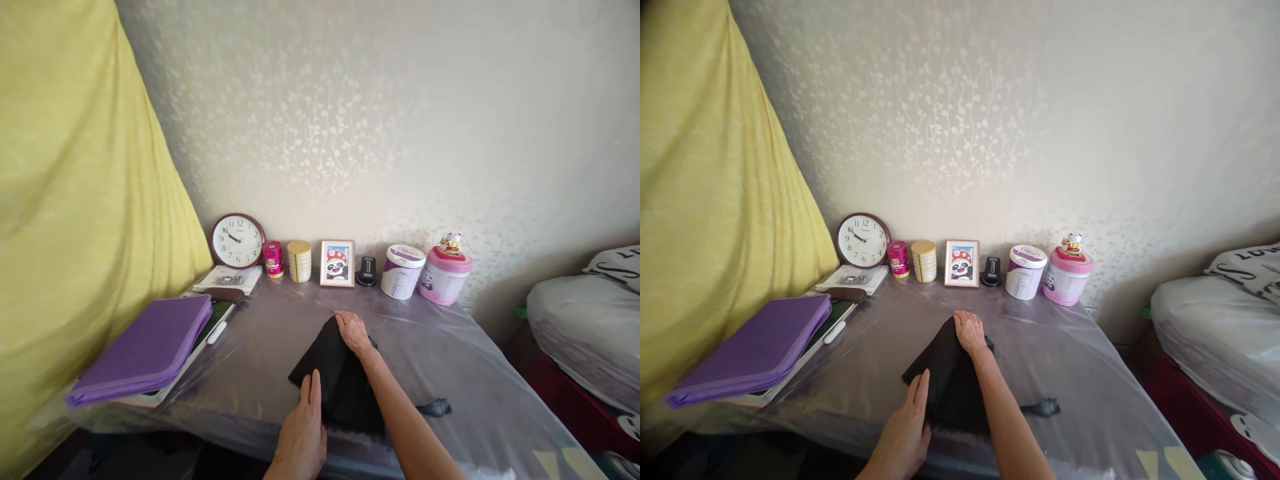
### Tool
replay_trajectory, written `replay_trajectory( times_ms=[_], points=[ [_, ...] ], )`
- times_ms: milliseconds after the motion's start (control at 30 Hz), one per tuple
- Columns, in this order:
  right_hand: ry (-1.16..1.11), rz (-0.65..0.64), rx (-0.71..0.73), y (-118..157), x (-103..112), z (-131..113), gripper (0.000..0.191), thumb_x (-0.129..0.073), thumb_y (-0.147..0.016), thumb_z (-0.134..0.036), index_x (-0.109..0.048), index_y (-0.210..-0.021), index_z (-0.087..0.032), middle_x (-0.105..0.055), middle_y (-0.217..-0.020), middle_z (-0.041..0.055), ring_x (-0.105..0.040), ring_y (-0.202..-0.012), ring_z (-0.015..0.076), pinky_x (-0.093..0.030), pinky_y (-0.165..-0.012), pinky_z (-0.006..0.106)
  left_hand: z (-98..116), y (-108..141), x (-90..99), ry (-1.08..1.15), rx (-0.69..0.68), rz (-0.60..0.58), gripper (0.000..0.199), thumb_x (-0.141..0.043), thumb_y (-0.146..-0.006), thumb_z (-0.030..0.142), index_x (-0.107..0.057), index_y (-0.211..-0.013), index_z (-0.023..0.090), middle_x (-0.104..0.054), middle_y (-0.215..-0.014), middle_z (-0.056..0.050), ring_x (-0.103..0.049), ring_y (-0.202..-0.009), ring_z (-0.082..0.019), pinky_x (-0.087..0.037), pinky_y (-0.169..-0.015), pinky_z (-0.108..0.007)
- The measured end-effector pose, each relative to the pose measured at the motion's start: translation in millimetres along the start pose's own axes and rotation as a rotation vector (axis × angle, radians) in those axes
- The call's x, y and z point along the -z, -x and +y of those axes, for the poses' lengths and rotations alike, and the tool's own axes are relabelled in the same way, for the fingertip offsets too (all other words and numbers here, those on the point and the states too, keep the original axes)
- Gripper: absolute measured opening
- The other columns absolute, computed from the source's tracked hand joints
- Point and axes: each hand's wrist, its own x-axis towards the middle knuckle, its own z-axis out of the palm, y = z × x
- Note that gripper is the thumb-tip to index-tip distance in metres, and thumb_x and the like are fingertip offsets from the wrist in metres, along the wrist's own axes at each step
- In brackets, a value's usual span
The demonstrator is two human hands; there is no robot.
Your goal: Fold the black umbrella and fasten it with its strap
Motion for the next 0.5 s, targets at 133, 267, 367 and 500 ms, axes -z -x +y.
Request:
replay_trajectory(
  times_ms=[133, 267, 367, 500],
  points=[
    [-0.084, 0.096, -0.125, 10.1, 14.7, 13.9, 0.027, -0.043, -0.082, -0.028, -0.066, -0.092, -0.019, -0.066, -0.101, 0.0103, -0.056, -0.103, 0.0231, -0.034, -0.096, 0.038, -5.9, 0.0, 2.6, 0.091, -0.029, 0.025, 0.079, -0.037, -0.068, 0.003, -0.006, -0.141, 0.011, -0.022, -0.144, -0.016, -0.053, -0.108, -0.023, -0.041, -0.086, -0.029],
    [-0.244, 0.148, -0.244, 33.4, 41.5, 37.3, 0.029, -0.045, -0.076, -0.032, -0.066, -0.088, -0.016, -0.067, -0.099, 0.0124, -0.06, -0.096, 0.0248, -0.041, -0.089, 0.039, -13.0, 1.3, 9.8, 0.212, -0.08, 0.075, 0.077, -0.039, -0.069, 0.008, -0.009, -0.141, 0.014, -0.029, -0.142, -0.014, -0.05, -0.112, -0.021, -0.039, -0.092, -0.029],
    [-0.387, 0.158, -0.312, 46.3, 61.6, 51.2, 0.033, -0.043, -0.076, -0.038, -0.064, -0.088, -0.016, -0.069, -0.091, 0.0109, -0.064, -0.086, 0.0228, -0.048, -0.075, 0.036, -13.8, 8.5, 22.6, 0.336, -0.126, 0.124, 0.077, -0.044, -0.067, 0.012, -0.017, -0.139, 0.014, -0.034, -0.139, -0.013, -0.041, -0.121, -0.022, -0.032, -0.1, -0.03],
    [-0.749, 0.022, -0.356, 59.6, 74.3, 48.4, 0.034, -0.057, -0.071, -0.047, -0.064, -0.087, -0.017, -0.069, -0.084, 0.0072, -0.064, -0.073, 0.0213, -0.05, -0.062, 0.032, -4.3, 31.0, 54.2, 0.618, -0.187, 0.142, 0.073, -0.052, -0.068, 0.02, -0.026, -0.136, 0.022, -0.052, -0.123, -0.008, -0.053, -0.107, -0.021, -0.042, -0.091, -0.03]
  ],
)
